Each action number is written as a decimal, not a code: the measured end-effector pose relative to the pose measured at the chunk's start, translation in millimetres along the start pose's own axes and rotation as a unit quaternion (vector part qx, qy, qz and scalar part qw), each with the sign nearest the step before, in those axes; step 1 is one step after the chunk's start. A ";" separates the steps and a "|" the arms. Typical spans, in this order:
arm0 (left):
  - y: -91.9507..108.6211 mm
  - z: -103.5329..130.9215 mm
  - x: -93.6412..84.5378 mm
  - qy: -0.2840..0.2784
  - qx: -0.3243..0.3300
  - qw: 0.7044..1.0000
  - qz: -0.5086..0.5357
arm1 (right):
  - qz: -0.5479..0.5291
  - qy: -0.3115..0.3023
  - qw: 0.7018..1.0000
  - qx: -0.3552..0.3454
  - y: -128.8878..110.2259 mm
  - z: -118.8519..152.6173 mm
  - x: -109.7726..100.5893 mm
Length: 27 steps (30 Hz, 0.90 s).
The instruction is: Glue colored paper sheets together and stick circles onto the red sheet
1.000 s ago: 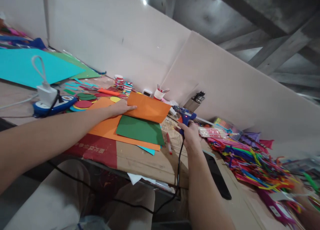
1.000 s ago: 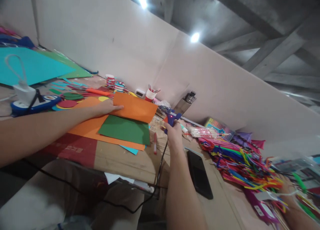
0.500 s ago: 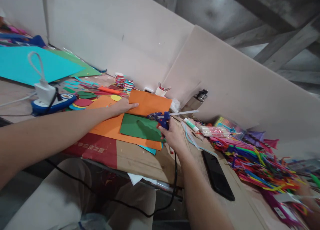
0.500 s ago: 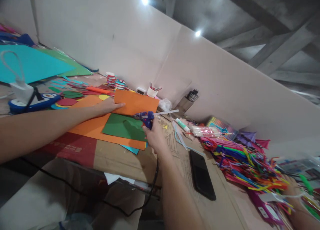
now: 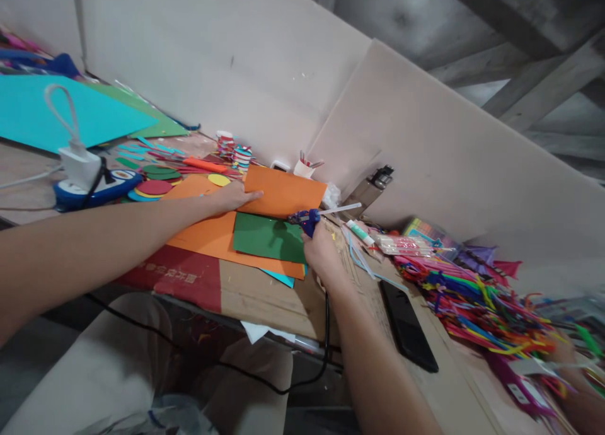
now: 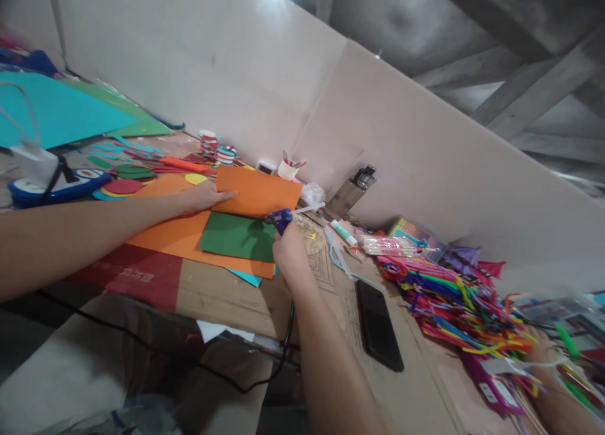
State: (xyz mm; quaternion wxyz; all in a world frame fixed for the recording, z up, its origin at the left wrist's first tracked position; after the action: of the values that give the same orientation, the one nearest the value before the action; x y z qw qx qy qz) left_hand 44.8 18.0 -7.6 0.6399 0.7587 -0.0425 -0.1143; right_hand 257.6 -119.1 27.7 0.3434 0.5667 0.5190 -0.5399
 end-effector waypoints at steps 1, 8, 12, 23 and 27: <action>1.7 0.7 -0.2 0.001 0.002 1.000 -0.010 | 0.010 0.003 1.000 0.011 2.9 -0.6 -1.8; 5.6 3.9 -0.6 -0.004 -0.006 0.998 -0.059 | 0.065 0.017 0.994 0.086 9.5 0.4 -9.7; 5.4 3.1 -1.3 -0.003 -0.021 0.997 -0.081 | 0.039 0.003 0.997 0.061 6.4 1.8 -3.9; 5.3 1.7 -2.4 -0.033 -0.008 0.996 -0.087 | 0.070 -0.001 0.995 0.073 20.7 -0.4 -14.0; 5.8 3.2 -1.6 -0.030 -0.004 0.999 -0.025 | 0.077 -0.002 0.995 0.066 27.9 0.1 -17.5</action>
State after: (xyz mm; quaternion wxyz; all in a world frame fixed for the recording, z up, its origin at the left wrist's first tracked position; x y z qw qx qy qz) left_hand 43.0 14.2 -2.2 0.6382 0.7533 -0.0421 -0.1532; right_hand 286.5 -129.3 39.8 0.3470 0.6254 0.4359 -0.5463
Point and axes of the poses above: each hand's wrist, its own z-axis away from the middle knuckle, its own x-axis out of the palm, y = z × x, the point moved 2 cm from there along -z, towards the middle knuckle, and after that the axes turned 11 degrees about z, right-handed, at the moved point
